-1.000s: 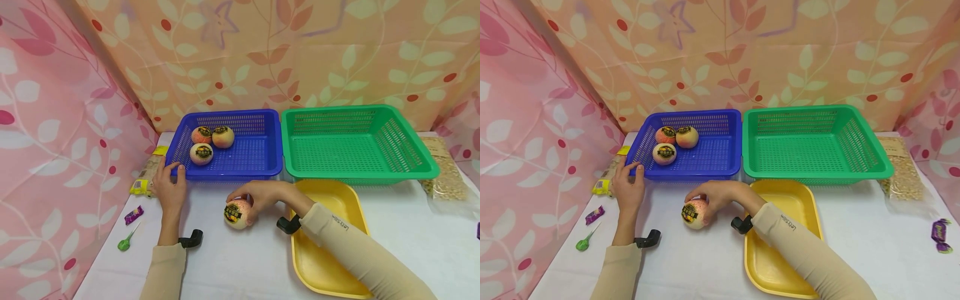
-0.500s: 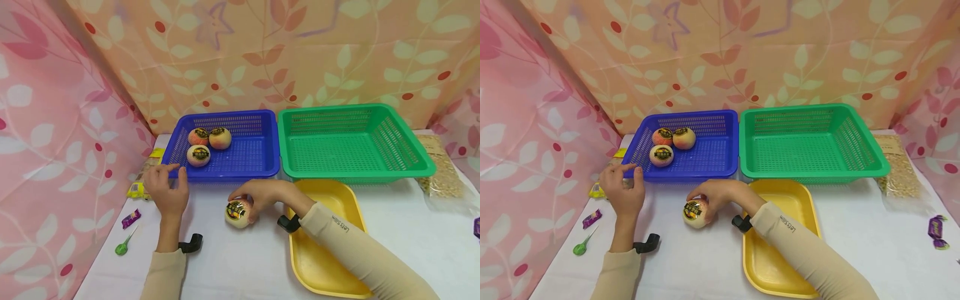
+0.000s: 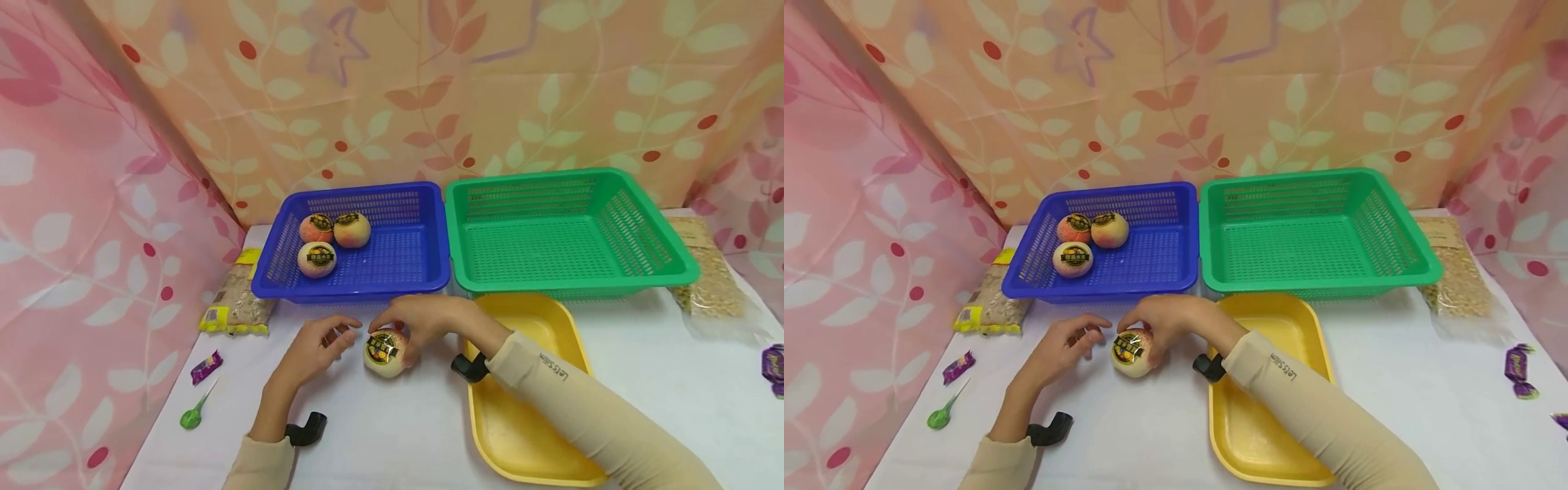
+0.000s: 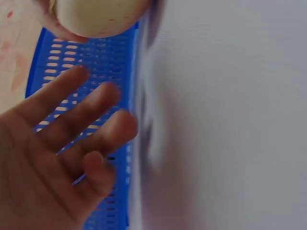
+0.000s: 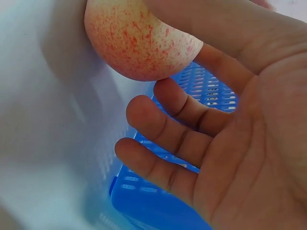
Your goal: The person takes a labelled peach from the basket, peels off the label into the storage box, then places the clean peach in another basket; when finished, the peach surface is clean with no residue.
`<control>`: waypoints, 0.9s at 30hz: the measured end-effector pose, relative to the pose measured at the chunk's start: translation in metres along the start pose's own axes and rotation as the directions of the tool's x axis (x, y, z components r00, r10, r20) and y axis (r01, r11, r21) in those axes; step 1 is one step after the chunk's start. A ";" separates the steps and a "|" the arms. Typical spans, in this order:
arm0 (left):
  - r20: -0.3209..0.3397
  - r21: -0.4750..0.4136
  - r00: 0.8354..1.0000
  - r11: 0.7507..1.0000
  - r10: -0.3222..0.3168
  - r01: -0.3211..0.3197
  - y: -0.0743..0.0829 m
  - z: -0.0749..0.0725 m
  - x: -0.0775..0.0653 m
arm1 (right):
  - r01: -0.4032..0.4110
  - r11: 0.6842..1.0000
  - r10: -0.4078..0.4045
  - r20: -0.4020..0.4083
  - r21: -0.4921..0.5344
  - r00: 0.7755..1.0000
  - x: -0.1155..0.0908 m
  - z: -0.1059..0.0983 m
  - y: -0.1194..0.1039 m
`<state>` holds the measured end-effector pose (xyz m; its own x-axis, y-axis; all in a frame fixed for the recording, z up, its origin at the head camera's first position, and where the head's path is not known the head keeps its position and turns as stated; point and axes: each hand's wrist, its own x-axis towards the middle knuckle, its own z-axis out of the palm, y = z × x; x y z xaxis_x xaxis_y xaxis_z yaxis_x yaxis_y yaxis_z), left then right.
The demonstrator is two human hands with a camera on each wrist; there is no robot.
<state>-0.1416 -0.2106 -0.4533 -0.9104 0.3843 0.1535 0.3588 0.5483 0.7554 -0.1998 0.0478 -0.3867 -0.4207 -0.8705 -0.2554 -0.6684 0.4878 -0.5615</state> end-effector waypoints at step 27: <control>0.306 0.003 0.942 0.990 -0.137 0.143 0.001 0.019 0.014 | 0.085 0.996 -0.084 -0.063 0.019 0.995 -0.014 0.000 -0.001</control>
<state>-0.1499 -0.1907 -0.4628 -0.8438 0.5144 -0.1533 0.2259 0.5995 0.7678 -0.1933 0.0594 -0.3832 -0.4007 -0.9025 -0.1577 -0.6897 0.4105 -0.5964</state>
